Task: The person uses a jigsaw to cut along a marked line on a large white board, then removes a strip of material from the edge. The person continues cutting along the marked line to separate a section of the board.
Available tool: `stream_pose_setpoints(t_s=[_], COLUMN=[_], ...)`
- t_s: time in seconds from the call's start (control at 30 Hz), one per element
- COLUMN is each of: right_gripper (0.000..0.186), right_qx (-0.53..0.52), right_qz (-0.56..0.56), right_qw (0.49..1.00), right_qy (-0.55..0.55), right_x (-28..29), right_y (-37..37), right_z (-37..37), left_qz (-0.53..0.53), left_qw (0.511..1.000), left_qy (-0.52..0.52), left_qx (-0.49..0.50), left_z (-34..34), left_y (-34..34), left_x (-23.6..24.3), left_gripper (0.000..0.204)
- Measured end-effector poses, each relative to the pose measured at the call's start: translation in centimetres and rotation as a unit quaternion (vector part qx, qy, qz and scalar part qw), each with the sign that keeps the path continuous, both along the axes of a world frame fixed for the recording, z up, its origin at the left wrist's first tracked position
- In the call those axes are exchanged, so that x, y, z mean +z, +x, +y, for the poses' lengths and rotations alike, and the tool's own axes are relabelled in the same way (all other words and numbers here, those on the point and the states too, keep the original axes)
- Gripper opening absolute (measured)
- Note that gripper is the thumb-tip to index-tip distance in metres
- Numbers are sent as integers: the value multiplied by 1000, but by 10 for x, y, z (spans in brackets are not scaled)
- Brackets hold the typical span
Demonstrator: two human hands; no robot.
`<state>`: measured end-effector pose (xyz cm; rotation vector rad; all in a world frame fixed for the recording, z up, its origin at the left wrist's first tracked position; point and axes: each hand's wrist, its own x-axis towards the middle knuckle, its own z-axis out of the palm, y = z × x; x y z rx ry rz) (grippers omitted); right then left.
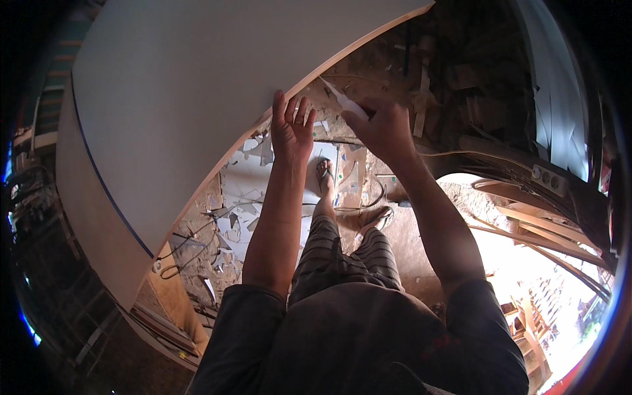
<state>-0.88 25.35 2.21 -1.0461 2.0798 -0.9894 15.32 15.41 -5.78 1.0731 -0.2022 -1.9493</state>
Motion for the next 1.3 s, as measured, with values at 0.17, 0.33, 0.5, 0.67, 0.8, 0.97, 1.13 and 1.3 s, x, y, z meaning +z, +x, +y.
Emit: stream_pose_setpoints(t_s=[0.17,0.33,0.5,0.67,0.8,0.97,1.13,1.3], right_gripper=[31,30,29,29,30,30,28,27], right_qx=[2,7,9,6,0,19,28,14], right_qz=[12,27,84,91,61,45,73,96], right_qw=[1000,1000,995,994,996,998,995,992], right_qy=[-9,-2,-56,-53,-57,-48,-58,-76], right_x=[4,6,2,-2,-3,-3,-7,-11], right_y=[5,6,6,1,0,-4,-8,-10], right_z=[-4,-2,1,7,9,8,6,8], left_qz=[-16,-28,-26,-22,-23,-29,-32,14], left_qw=[1000,1000,999,999,999,999,999,999], left_qy=[-5,8,40,33,34,18,1,52], left_qx=[-4,-8,-22,-24,-16,-2,16,2], left_z=[0,-3,-7,-14,-16,-15,-11,-15], left_y=[1,3,-1,-3,-2,-6,-14,-33], left_x=[0,-3,-2,-3,-4,-2,3,8], left_gripper=[81,76,77,61,44,46,66,85])
